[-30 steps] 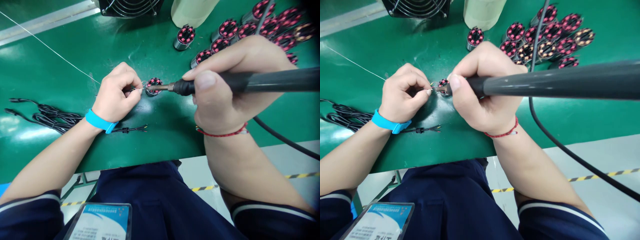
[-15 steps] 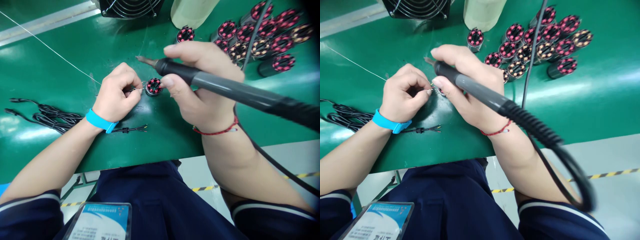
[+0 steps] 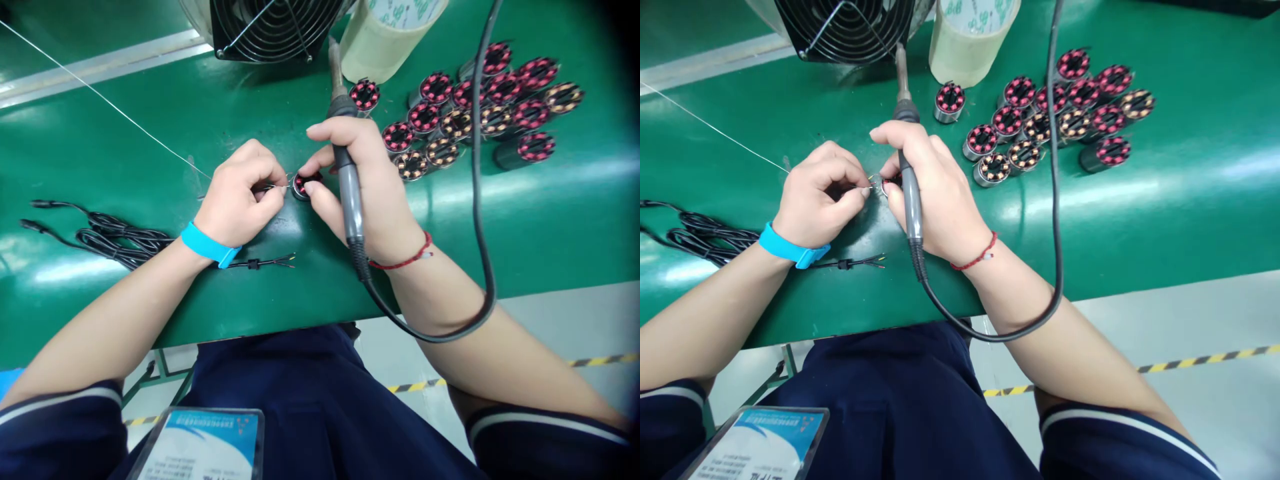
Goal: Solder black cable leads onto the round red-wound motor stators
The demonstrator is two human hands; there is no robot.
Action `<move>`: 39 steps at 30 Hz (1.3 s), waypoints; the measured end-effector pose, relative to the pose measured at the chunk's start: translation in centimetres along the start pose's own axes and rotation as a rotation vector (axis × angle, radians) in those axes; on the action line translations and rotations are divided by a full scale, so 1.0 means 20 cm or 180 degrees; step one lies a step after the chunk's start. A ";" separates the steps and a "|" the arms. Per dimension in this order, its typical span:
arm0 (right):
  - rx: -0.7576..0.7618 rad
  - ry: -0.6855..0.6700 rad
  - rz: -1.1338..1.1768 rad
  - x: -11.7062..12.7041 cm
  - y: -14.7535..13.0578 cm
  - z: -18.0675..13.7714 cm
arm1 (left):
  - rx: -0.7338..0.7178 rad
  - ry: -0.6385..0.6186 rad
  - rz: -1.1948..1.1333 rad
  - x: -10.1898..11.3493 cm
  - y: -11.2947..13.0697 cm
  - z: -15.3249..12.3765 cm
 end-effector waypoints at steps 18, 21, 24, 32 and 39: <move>0.0092 -0.0201 -0.0349 -0.09 0.04 0.01 | 0.0970 -0.0690 -0.0197 0.02 -0.11 -0.02; -0.0011 -0.0294 -0.0486 -0.10 0.04 0.01 | 0.1554 -0.0467 -0.0890 0.02 -0.15 -0.04; -0.0031 -0.0339 -0.0539 -0.11 0.02 0.00 | 0.1720 -0.0255 -0.1031 0.03 -0.16 -0.05; 0.0126 -0.0311 -0.0490 -0.08 0.00 0.00 | 0.1542 -0.0358 -0.0581 0.01 -0.12 -0.04; -0.0018 -0.0229 -0.0663 -0.10 0.00 0.02 | 0.1565 -0.0314 -0.0632 -0.01 -0.12 -0.05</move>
Point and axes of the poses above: each hand's wrist, its own z-axis towards the middle knuckle, its own x-axis out of the back of the hand, y = z × x, the point moved 8 cm from there along z, towards the middle knuckle, and after that the axes turned 14 degrees about -x, right-handed, at the moved point
